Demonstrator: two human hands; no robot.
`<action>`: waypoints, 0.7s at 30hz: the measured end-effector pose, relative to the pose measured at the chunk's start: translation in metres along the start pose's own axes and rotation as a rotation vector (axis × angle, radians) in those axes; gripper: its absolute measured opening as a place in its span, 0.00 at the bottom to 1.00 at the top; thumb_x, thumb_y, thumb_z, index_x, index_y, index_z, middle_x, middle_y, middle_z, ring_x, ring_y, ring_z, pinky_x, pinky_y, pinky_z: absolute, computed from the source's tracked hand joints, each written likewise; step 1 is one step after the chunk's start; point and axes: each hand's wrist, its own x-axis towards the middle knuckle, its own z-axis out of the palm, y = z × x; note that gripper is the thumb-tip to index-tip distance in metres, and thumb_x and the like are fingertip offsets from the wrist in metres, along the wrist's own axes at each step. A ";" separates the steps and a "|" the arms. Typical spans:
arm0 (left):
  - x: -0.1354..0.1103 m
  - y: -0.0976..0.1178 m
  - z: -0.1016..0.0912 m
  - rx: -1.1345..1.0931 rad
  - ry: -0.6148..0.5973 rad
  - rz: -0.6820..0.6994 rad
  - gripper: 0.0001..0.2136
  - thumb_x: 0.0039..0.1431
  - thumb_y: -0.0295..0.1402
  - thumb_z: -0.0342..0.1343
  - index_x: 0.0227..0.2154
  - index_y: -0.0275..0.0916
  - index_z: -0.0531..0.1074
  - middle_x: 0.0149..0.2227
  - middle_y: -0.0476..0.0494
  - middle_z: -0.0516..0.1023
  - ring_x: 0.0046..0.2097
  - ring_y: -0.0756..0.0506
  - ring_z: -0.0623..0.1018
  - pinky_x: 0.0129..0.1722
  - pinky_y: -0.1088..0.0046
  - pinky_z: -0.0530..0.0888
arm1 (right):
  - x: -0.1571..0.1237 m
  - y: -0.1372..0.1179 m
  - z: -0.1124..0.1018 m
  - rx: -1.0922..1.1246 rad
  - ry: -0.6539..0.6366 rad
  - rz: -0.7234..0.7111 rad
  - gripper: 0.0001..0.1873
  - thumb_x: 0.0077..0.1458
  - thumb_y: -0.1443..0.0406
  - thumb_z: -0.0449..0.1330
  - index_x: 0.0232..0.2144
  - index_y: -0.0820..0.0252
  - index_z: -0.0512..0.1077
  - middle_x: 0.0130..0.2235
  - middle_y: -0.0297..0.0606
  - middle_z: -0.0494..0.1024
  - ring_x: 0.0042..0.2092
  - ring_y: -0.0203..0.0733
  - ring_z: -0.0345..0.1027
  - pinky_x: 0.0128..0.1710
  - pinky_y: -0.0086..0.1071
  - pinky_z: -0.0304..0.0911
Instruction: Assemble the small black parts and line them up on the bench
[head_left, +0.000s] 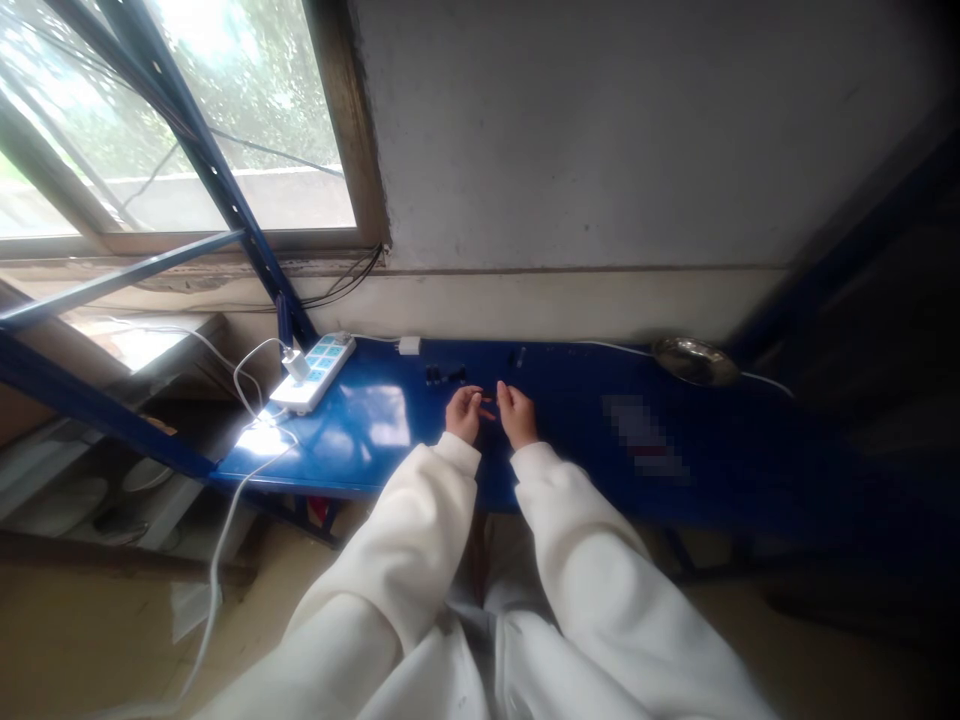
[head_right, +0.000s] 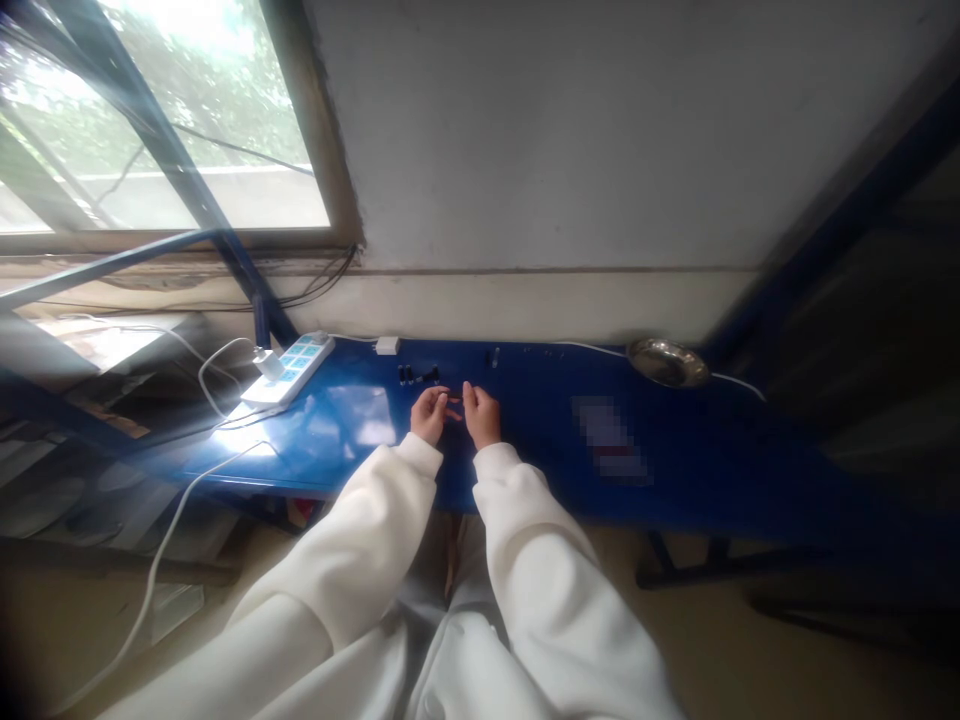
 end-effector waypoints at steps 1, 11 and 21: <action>0.000 -0.001 0.000 0.003 0.000 -0.003 0.18 0.47 0.46 0.57 0.31 0.35 0.67 0.25 0.46 0.75 0.19 0.53 0.72 0.18 0.78 0.66 | 0.000 0.000 0.000 0.011 -0.001 0.013 0.27 0.54 0.46 0.42 0.16 0.57 0.59 0.18 0.33 0.64 0.22 0.34 0.57 0.26 0.29 0.55; 0.000 -0.004 0.000 0.150 0.079 0.052 0.15 0.53 0.45 0.52 0.22 0.37 0.63 0.18 0.54 0.67 0.17 0.56 0.67 0.19 0.80 0.63 | -0.002 -0.004 0.001 0.055 -0.029 0.025 0.28 0.53 0.45 0.43 0.15 0.57 0.58 0.17 0.32 0.64 0.23 0.34 0.57 0.27 0.29 0.56; -0.001 0.003 -0.001 0.180 0.201 -0.008 0.20 0.52 0.46 0.52 0.13 0.38 0.59 0.12 0.55 0.61 0.15 0.55 0.64 0.19 0.78 0.61 | -0.003 -0.004 0.002 0.108 -0.083 0.032 0.27 0.53 0.45 0.45 0.14 0.57 0.58 0.17 0.31 0.63 0.22 0.33 0.57 0.26 0.28 0.55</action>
